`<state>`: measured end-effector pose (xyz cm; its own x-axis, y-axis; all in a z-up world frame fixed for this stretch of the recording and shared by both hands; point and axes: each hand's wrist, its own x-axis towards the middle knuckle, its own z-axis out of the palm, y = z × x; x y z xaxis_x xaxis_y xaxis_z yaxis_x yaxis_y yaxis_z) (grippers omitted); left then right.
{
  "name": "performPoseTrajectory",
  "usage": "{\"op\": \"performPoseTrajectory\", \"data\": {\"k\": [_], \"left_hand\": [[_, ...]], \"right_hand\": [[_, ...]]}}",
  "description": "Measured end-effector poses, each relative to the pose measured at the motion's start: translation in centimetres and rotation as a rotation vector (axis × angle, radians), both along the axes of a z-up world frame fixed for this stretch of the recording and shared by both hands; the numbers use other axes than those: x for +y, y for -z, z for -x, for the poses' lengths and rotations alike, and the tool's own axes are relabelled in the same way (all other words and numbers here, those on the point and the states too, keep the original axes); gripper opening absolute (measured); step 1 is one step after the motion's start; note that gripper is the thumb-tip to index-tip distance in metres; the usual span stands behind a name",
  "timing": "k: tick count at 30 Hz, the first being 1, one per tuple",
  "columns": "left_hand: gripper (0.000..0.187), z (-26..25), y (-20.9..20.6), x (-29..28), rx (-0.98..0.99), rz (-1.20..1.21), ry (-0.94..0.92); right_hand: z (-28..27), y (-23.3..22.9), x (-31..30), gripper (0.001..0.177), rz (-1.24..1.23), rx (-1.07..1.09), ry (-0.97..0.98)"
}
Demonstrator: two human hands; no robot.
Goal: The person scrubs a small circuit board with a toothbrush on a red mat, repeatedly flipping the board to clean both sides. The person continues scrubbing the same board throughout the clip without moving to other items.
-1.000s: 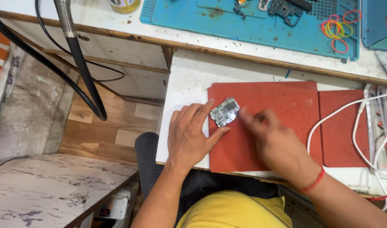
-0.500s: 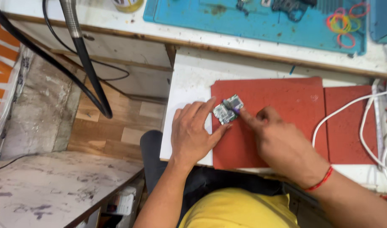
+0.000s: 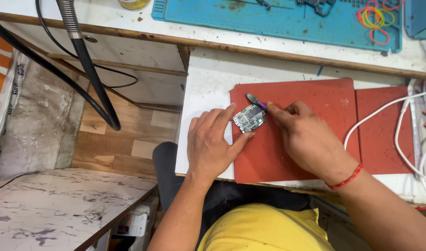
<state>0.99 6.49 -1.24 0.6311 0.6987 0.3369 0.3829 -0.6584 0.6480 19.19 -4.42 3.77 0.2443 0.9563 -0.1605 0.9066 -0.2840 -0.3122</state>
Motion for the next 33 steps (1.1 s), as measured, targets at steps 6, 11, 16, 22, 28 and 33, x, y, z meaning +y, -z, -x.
{"op": "performPoseTrajectory", "data": {"k": [6,11,16,22,28,33], "left_hand": [[0.064,0.1,0.2,0.1,-0.039,-0.015,-0.012],[0.063,0.1,0.2,0.0,-0.038,-0.040,-0.006],[0.067,0.0,-0.2,0.1,-0.007,0.012,-0.016],[0.068,0.1,-0.2,0.1,0.015,0.066,-0.018],[0.068,0.8,0.1,0.2,-0.036,0.074,-0.009],[0.071,0.3,0.2,0.1,-0.039,0.109,-0.046]], "right_hand": [[0.8,0.7,-2.8,0.065,-0.043,0.043,-0.005],[0.4,1.7,-2.2,0.072,0.043,0.059,-0.046],[-1.1,0.9,-0.9,0.063,-0.030,-0.080,-0.050],[-0.6,1.0,-1.5,0.067,-0.013,-0.021,-0.109],[1.5,0.2,-1.8,0.066,0.023,0.061,-0.111],[1.8,1.0,-0.4,0.069,0.097,0.057,-0.091]]}}
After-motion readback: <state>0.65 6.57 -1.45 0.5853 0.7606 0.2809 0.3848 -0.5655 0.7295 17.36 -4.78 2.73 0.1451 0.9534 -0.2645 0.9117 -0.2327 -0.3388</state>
